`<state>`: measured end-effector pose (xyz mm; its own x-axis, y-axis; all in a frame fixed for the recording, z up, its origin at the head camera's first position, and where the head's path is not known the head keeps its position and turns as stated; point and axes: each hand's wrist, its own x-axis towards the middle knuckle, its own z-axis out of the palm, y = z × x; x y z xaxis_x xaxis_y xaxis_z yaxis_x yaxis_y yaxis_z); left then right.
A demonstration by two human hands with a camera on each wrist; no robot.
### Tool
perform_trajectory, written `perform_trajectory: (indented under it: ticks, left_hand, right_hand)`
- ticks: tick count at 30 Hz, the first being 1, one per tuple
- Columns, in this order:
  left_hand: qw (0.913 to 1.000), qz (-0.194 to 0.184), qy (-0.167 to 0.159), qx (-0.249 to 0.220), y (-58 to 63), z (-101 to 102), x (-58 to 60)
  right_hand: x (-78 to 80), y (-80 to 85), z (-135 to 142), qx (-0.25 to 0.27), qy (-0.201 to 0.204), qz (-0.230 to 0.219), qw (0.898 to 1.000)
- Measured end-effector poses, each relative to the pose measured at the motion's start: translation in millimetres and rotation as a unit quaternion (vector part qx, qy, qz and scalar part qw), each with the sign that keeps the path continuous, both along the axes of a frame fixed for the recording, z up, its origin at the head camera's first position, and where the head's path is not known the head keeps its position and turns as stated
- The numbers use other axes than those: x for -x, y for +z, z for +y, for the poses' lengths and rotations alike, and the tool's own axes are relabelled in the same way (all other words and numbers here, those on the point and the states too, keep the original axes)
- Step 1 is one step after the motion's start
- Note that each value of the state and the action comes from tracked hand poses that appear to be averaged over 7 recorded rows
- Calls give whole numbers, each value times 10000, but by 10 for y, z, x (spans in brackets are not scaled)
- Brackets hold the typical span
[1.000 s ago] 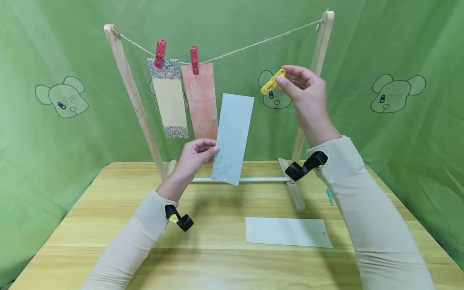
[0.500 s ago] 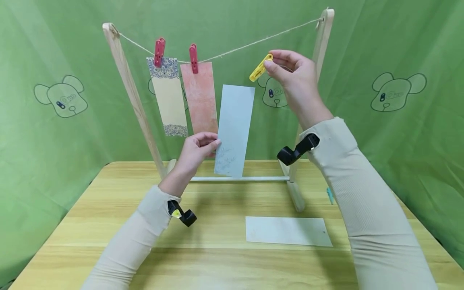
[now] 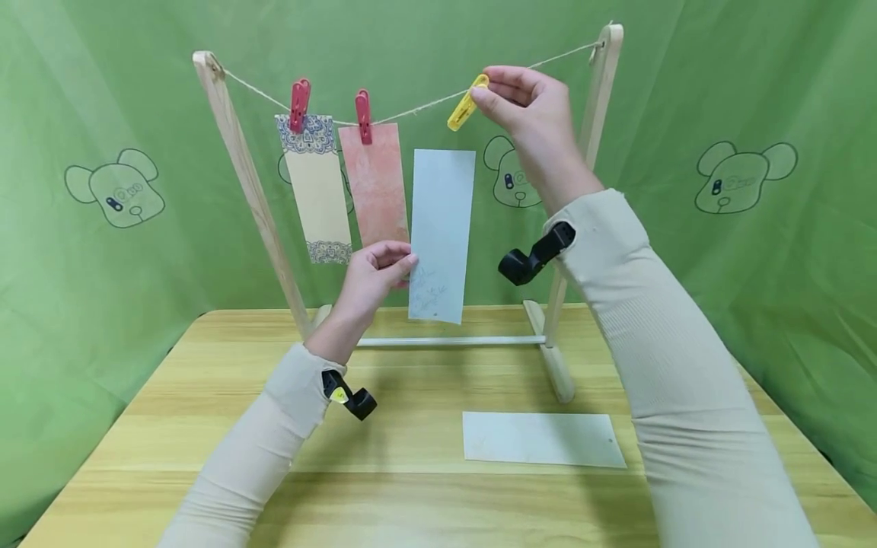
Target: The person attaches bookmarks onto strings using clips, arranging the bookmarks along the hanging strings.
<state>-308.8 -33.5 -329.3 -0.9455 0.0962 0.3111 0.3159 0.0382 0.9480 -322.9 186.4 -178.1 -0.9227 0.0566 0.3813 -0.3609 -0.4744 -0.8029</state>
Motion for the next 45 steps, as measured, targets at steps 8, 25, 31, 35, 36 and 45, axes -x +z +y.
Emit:
perform_trajectory:
  ticks: [8, 25, 31, 35, 36, 45]
  left_hand:
    - [10000, 8, 72, -28, 38, 10, 14]
    - [9996, 133, 220, -136, 88, 31, 129]
    - [9993, 111, 329, -136, 94, 16, 159]
    - [9993, 124, 335, -126, 98, 14, 175]
    - [9992, 123, 342, -134, 98, 14, 181]
    - [9992, 117, 333, -165, 92, 9, 220]
  right_hand:
    - [55, 160, -95, -449, -198, 173, 9986]
    - [212, 360, -299, -763, -506, 467, 9947]
    - [240, 374, -326, -933, -759, 598, 9909]
    - [238, 388, -331, -1145, -826, 612, 9881]
    - [237, 390, -336, -1197, -837, 622, 9873]
    - [245, 383, -377, -1391, -950, 907, 9815]
